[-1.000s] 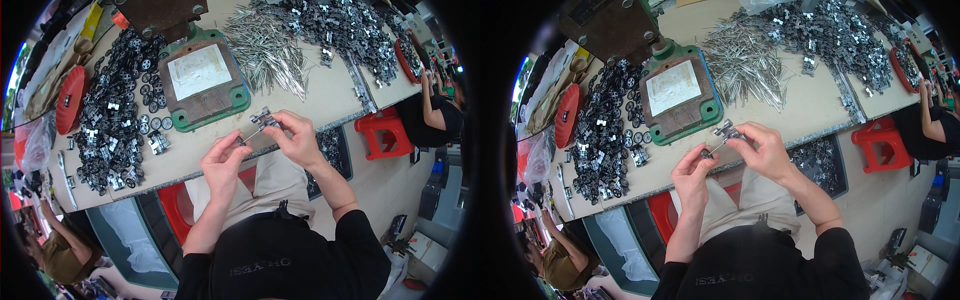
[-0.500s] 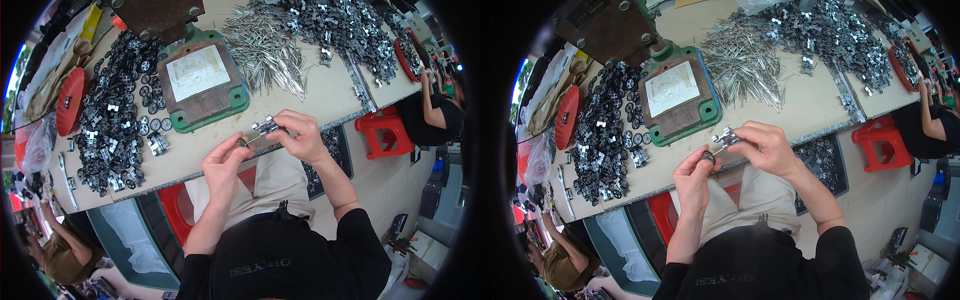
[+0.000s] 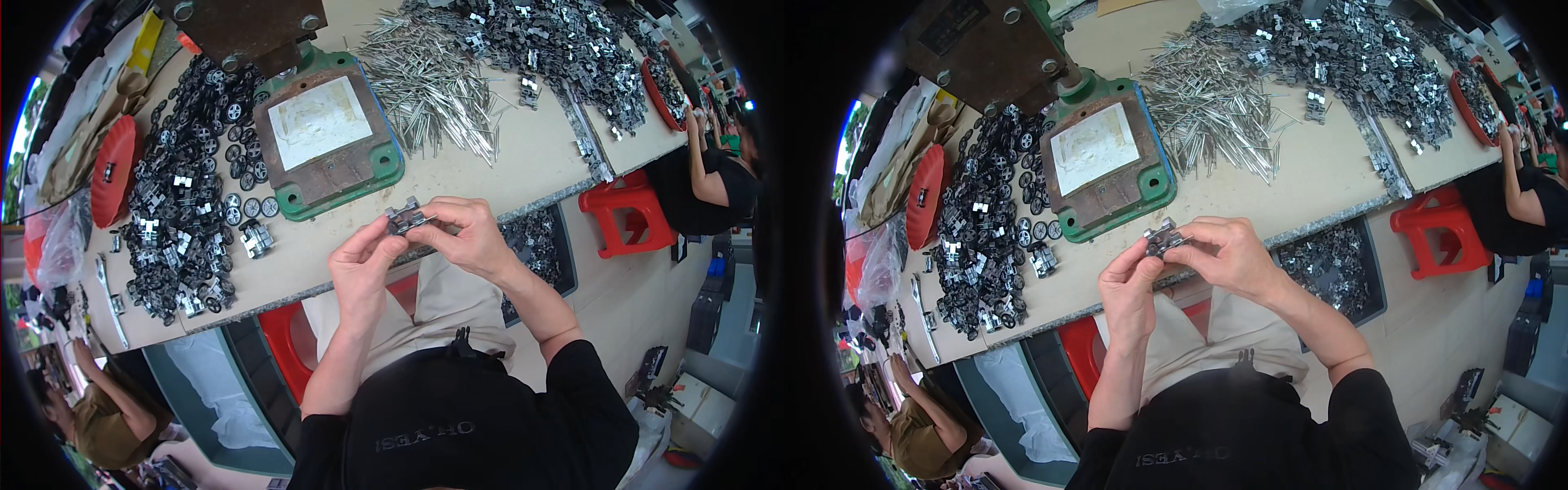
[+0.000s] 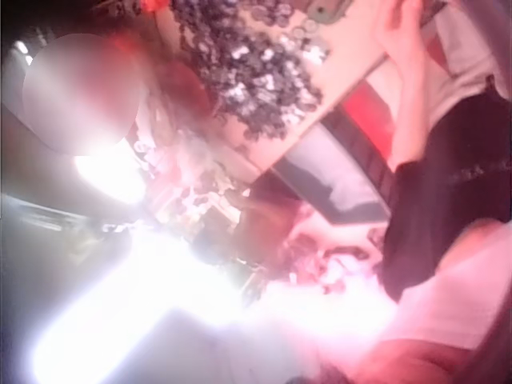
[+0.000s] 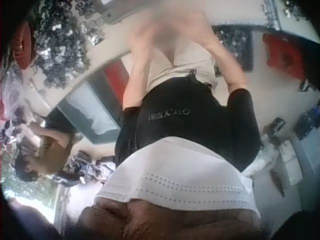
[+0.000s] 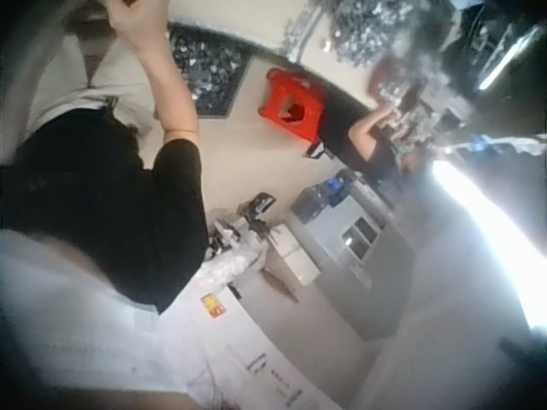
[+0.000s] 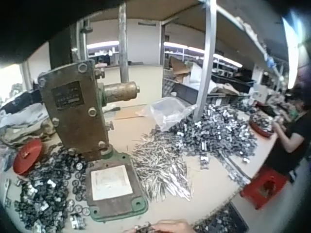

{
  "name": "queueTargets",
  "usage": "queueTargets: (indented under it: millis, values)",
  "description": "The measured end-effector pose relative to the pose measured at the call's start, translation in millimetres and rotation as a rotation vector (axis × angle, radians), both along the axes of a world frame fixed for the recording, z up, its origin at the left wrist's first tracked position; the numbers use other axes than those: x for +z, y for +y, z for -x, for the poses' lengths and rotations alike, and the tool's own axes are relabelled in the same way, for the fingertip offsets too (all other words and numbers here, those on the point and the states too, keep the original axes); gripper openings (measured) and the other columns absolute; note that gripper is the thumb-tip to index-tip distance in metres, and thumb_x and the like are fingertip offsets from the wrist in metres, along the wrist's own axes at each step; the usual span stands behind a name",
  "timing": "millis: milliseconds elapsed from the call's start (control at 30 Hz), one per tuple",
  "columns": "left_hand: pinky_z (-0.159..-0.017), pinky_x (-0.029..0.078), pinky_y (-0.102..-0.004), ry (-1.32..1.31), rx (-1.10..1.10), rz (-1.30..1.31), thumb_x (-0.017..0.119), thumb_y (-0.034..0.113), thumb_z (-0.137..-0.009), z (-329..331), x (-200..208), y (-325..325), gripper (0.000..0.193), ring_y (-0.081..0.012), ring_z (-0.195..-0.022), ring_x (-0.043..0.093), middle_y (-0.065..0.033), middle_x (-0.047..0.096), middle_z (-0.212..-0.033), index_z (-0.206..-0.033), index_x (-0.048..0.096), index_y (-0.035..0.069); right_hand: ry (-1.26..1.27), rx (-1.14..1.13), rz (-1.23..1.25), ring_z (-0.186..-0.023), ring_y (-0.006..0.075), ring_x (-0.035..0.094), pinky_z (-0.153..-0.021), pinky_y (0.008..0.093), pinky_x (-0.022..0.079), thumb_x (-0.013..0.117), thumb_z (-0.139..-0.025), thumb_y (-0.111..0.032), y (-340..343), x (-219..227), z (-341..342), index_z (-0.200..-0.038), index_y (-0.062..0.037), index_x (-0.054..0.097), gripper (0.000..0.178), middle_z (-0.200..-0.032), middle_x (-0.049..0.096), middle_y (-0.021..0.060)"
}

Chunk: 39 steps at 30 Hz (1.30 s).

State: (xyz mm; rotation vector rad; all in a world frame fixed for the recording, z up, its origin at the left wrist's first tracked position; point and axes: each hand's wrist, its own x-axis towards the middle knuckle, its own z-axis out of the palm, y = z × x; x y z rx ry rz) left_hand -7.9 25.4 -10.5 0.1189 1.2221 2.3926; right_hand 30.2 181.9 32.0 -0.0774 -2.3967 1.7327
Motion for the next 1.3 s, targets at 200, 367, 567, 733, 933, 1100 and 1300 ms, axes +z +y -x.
queueTargets:
  millis: [200,367,567,733,933,1100,1300]
  values:
    - [-0.084,0.052,-0.037,-0.145,-0.142,-0.226,0.054,0.0,-0.086,17.8,-1.6,-12.8,0.029,-0.024,-0.095,0.061,-0.0149,0.06,-0.108,-0.114,0.055,0.004,-0.215,-0.102,0.208,-0.064,0.0174,0.06,-0.06,0.0266,0.046,0.062,-0.079,-0.014,44.1,9.7,10.1,-0.091,0.0018,0.065,0.019,-0.08,0.065,0.0111]
    - [-0.083,0.053,-0.0362,-0.192,-0.178,-0.204,0.055,0.001,-0.086,15.2,1.3,-10.1,0.027,-0.0246,-0.097,0.061,-0.0147,0.059,-0.109,-0.113,0.055,0.003,-0.03,-0.461,-0.527,-0.067,0.0197,0.06,-0.063,0.0297,0.046,0.061,-0.078,-0.009,89.3,2.5,23.7,-0.089,-0.0003,0.066,0.015,-0.081,0.065,0.0121]
    - [-0.081,0.054,-0.0346,-0.173,-0.22,-0.205,0.055,0.004,-0.086,18.4,-2.1,-11.8,0.027,-0.0244,-0.095,0.061,-0.0142,0.06,-0.108,-0.114,0.054,0.003,-0.144,-0.752,-0.785,-0.082,0.0339,0.06,-0.073,0.0412,0.046,0.057,-0.081,-0.015,147.4,-4.6,28.9,-0.087,-0.0007,0.064,0.017,-0.088,0.062,0.0155]
    - [-0.077,0.055,-0.0341,-0.145,-0.245,-0.169,0.054,0.005,-0.087,17.7,2.1,-6.6,0.027,-0.0247,-0.093,0.062,-0.0137,0.06,-0.108,-0.114,0.054,0.003,-0.128,-0.865,-0.799,-0.09,0.0343,0.058,-0.078,0.0421,0.045,0.06,-0.081,-0.022,197.1,-13.0,47.6,-0.096,-0.0023,0.063,0.025,-0.101,0.06,0.015]
    - [-0.077,0.055,-0.0349,-0.151,-0.242,-0.154,0.056,0.002,-0.085,18.5,0.8,-9.6,0.027,-0.0209,-0.093,0.061,-0.0135,0.06,-0.108,-0.112,0.055,0.003,-0.319,-0.658,-0.717,-0.095,0.034,0.057,-0.081,0.0406,0.045,0.063,-0.077,-0.022,182.5,-4.3,51.1,-0.101,-0.0075,0.063,0.027,-0.102,0.059,0.0154]
    - [-0.078,0.054,-0.0355,-0.173,-0.242,-0.201,0.055,0.0,-0.085,15.3,-0.6,-11.5,0.028,-0.0204,-0.093,0.061,-0.013,0.06,-0.108,-0.113,0.054,0.003,-0.12,-0.713,-0.848,-0.091,0.0323,0.058,-0.078,0.041,0.046,0.062,-0.077,-0.012,162.9,-4.5,34.7,-0.097,-0.0046,0.064,0.022,-0.097,0.061,0.0147]
    - [-0.076,0.054,-0.0336,-0.167,-0.144,-0.218,0.054,0.002,-0.087,9.4,-0.5,-26.8,0.027,-0.0237,-0.094,0.061,-0.0126,0.06,-0.107,-0.114,0.054,0.003,0.082,-0.291,-0.484,-0.079,0.0288,0.059,-0.07,0.0358,0.047,0.063,-0.077,-0.013,66.3,35.4,52.8,-0.094,-0.002,0.064,0.02,-0.089,0.061,0.0127]
